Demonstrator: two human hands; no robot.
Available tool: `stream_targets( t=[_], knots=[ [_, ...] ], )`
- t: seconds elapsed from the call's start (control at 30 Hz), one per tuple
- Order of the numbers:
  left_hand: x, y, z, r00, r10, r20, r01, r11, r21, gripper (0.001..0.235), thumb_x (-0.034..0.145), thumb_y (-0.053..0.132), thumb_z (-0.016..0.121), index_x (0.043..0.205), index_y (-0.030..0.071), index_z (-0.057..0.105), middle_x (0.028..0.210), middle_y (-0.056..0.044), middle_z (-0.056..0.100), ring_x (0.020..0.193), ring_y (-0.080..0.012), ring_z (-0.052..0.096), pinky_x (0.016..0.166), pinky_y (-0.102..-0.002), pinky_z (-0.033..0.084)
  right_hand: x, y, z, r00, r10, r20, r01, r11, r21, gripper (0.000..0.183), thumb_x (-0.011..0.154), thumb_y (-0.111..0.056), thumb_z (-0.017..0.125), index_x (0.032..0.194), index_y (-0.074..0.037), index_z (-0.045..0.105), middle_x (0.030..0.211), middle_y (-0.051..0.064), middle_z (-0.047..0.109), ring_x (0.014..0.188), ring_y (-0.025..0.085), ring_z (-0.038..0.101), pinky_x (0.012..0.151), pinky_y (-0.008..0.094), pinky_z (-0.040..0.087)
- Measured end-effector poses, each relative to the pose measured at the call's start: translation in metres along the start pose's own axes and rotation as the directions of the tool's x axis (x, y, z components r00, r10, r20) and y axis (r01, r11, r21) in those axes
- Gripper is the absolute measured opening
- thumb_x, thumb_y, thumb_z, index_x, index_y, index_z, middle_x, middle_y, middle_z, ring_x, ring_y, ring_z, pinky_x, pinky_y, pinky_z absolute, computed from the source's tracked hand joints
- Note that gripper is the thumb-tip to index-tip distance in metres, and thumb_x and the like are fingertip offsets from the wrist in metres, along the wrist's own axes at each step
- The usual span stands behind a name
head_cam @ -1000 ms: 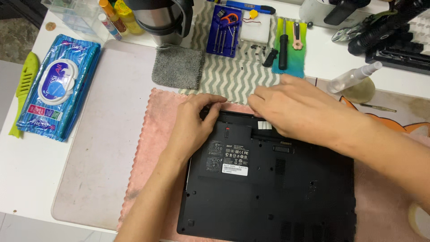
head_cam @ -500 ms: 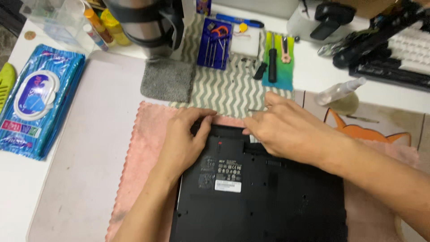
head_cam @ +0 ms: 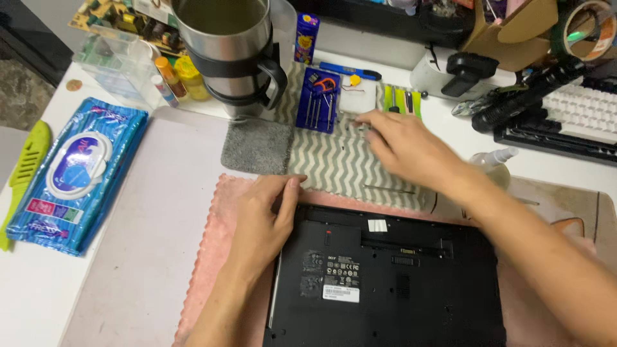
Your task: The person uses a screwdriver to remove multiple screws from the bottom panel of a laptop. The screws are placed on a nearby cloth as they are removed. The laptop remains closed throughout the process.
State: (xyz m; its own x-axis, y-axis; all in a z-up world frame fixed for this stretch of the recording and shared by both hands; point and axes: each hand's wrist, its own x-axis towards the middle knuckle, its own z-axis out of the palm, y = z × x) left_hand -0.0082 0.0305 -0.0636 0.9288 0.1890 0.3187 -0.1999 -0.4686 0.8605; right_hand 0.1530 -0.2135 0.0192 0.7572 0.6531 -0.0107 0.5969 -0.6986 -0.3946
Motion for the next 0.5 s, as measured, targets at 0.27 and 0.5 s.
stream_targets(
  t=[0.27,0.5],
  knots=[
    [0.003,-0.008,-0.002,0.998,-0.03,-0.05,0.028,0.999,-0.033,0.025,0.115,0.019,0.066,0.113,0.012,0.09,0.095,-0.013,0.089,0.096,-0.0408,0.083,0.089,-0.048,0.065,0.038,0.051,0.074,0.982,-0.048,-0.181,0.05,0.999,0.007,0.026,0.1,-0.015,0.081,0.123,-0.017,0.092,0.086,0.017,0.079,0.084,0.036,0.08,0.081,0.046,0.063],
    [0.001,-0.012,0.004,0.999,-0.022,-0.023,0.021,1.0,-0.014,0.023,0.115,0.02,0.068,0.112,0.011,0.089,0.096,-0.016,0.088,0.095,-0.0425,0.083,0.087,-0.05,0.065,0.043,0.035,0.061,0.989,-0.028,-0.143,0.026,0.999,-0.02,0.02,0.098,-0.017,0.084,0.115,-0.01,0.091,0.089,0.021,0.08,0.091,0.044,0.08,0.086,0.052,0.063]
  ],
)
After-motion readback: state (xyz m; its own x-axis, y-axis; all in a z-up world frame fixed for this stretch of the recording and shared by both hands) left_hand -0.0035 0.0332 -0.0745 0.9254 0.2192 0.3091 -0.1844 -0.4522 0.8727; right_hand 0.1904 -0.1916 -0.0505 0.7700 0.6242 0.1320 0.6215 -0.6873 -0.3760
